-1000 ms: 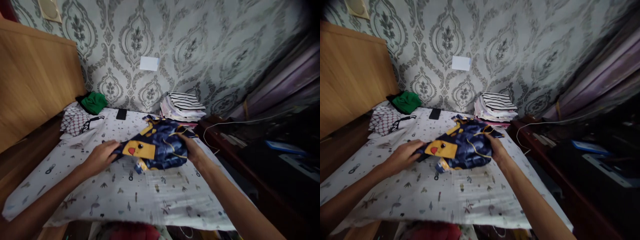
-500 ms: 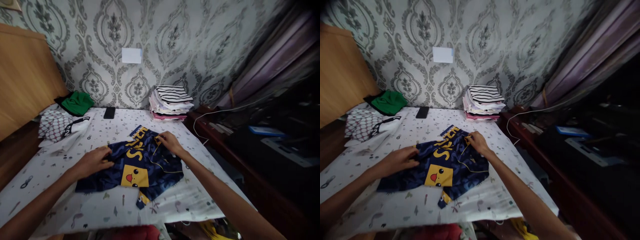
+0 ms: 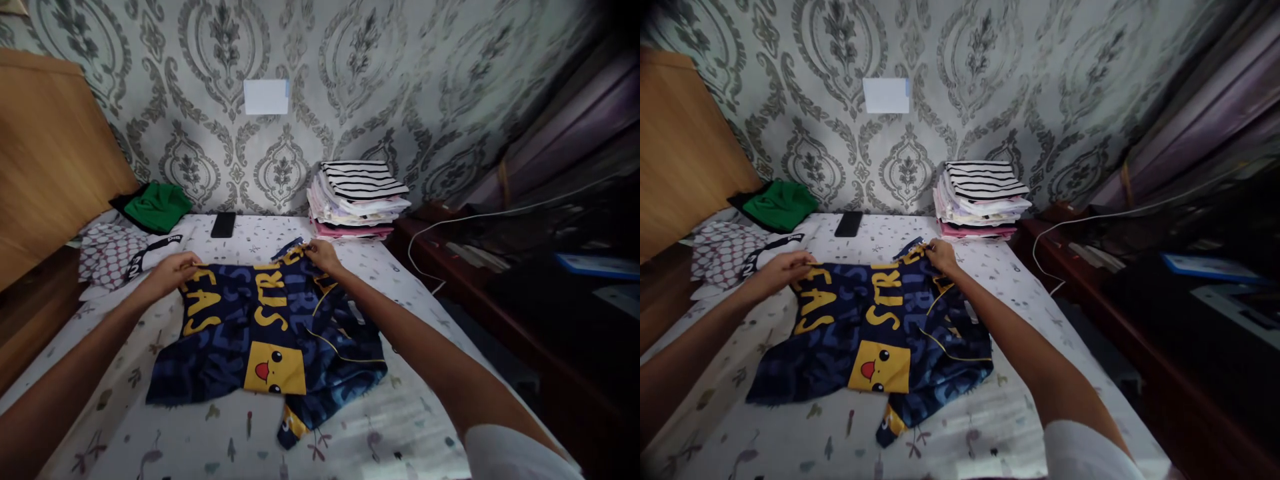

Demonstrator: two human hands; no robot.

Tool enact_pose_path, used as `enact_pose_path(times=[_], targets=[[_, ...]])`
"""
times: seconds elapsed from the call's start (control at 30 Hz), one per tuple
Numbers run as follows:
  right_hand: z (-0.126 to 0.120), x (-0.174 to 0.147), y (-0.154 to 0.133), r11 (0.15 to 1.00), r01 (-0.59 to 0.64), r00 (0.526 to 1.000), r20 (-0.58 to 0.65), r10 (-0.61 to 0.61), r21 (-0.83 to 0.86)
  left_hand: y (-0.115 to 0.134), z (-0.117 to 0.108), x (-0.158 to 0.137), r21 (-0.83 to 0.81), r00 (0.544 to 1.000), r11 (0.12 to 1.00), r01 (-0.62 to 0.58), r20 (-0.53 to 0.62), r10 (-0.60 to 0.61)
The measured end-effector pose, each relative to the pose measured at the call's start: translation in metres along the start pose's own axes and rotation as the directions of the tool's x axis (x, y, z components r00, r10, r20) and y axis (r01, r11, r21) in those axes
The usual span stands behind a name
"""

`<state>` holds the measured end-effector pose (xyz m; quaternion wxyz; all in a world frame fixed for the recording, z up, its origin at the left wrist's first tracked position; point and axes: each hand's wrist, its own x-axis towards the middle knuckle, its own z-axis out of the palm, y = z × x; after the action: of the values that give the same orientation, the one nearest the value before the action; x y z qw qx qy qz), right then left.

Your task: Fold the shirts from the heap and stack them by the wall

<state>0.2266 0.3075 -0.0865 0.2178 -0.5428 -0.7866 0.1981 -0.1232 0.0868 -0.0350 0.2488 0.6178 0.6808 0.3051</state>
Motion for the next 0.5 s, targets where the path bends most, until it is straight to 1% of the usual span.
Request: enact_pose_path(times=[0.07, 0.13, 0.23, 0.3, 0.37, 0.4, 0.47, 0.5], targets=[[-0.007, 0.011, 0.004, 0.995, -0.019, 0.996, -0.088, 0.027, 0.094, -0.005, -0.006, 0.027, -0.070, 0.994, 0.997, 0.027, -0.107, -0.034], [-0.011, 0.025, 0.006, 0.984, -0.028, 0.987, -0.154, 0.056, 0.177, -0.009, -0.007, 0.054, -0.044, 0.980, 0.998, 0.049, -0.192, -0.057], [-0.010, 0.045, 0.008, 0.968, -0.044, 0.972, -0.212, 0.099, 0.248, -0.017, 0.000, 0.089, 0.116, 0.968, 0.990, 0.075, -0.246, -0.044], [-0.006, 0.050, 0.009, 0.962, -0.051, 0.965, -0.235, 0.116, 0.267, -0.025, 0.008, 0.103, 0.228, 0.964, 0.967, 0.115, -0.261, -0.053], [-0.002, 0.045, 0.011, 0.959, -0.045, 0.962, -0.247, 0.117, 0.279, -0.035, 0.018, 0.105, 0.297, 0.961, 0.945, 0.140, -0.272, -0.057], [-0.002, 0.037, 0.013, 0.959, -0.034, 0.962, -0.252, 0.108, 0.283, -0.040, 0.022, 0.102, 0.317, 0.960, 0.938, 0.139, -0.275, -0.050], [-0.006, 0.008, 0.014, 0.960, 0.019, 0.959, -0.275, 0.061, 0.280, -0.048, 0.028, 0.086, 0.335, 0.961, 0.933, 0.129, -0.276, -0.033], [-0.011, -0.013, 0.013, 0.961, 0.063, 0.958, -0.286, 0.017, 0.269, -0.050, 0.030, 0.075, 0.336, 0.962, 0.933, 0.126, -0.270, -0.033]])
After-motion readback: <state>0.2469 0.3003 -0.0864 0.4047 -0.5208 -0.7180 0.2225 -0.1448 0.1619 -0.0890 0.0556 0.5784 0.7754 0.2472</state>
